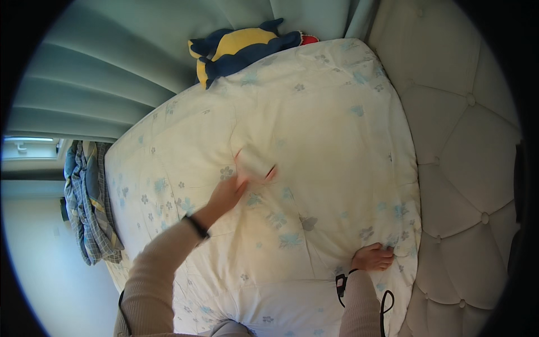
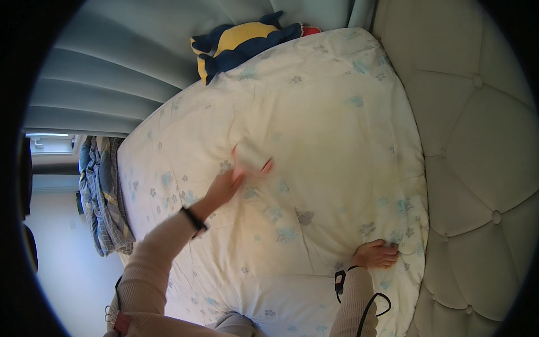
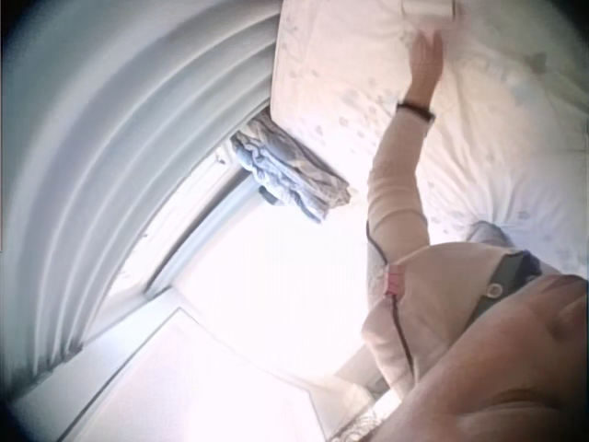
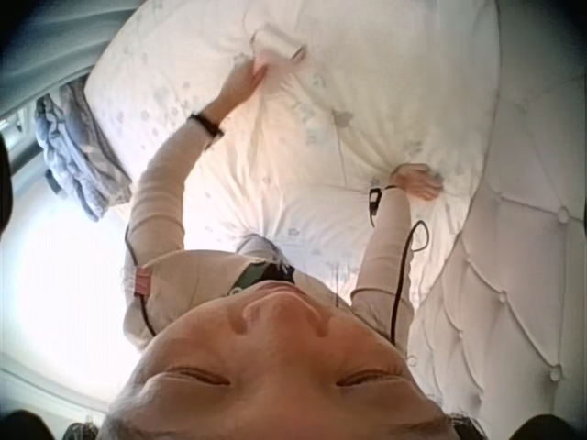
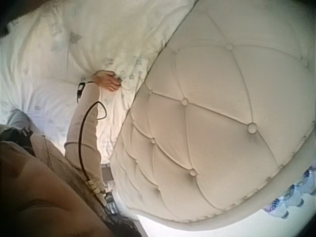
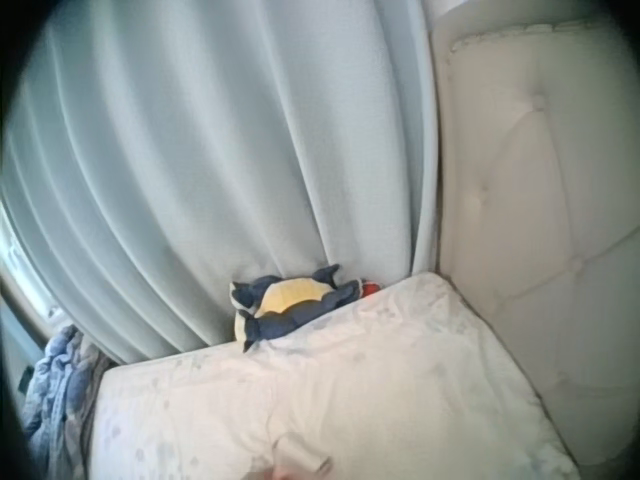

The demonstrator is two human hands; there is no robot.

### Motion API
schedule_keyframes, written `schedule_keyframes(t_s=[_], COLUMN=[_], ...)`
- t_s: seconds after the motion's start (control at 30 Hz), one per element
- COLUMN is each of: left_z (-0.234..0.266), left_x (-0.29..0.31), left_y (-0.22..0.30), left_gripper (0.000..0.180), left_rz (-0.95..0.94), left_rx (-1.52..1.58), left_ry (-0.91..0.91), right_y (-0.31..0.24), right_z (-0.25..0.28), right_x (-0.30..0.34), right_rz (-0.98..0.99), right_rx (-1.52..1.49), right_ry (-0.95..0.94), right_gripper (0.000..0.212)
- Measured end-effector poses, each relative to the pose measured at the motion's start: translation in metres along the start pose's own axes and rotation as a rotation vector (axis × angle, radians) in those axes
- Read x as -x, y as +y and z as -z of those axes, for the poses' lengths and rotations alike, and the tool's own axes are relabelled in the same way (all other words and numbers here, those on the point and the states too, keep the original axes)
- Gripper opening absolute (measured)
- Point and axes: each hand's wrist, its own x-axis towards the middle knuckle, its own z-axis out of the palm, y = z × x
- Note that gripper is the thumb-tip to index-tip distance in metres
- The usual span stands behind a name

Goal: The person uses a pink lint roller to roll over a floral-patterned bedsheet, then removes the used adhesive sheet and wipes the bed with a white tissue. The person continues rolling and wiping across the bed surface.

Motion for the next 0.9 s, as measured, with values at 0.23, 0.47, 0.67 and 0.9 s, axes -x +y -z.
schedule_keyframes(t_s=[0.23,0.47,0.67,0.9], left_z=[-0.039,-0.029,-0.028,-0.037], left_x=[-0.083,0.084,-0.134,0.039], left_y=[0.05,0.025,0.082,0.01], left_gripper=[0.044,0.037,0.047,0.041], left_rz=[-0.071,0.318,0.102,0.131], left_rx=[0.033,0.053,0.132,0.113], left_ry=[0.162,-0.015,0.334,0.19], right_y=[0.002,-0.002,0.0,0.002], right_z=[-0.003,-0.002,-0.001,-0.007], right_x=[-0.002,-0.003,-0.003,-0.003], right_rz=[-0.057,-0.061,-0.023,-0.039], right_rx=[-0.011,0.006,0.031,0.108], right_ry=[-0.059,0.006,0.046,0.027], right_gripper=[0.038,0.039,0.036,0.038])
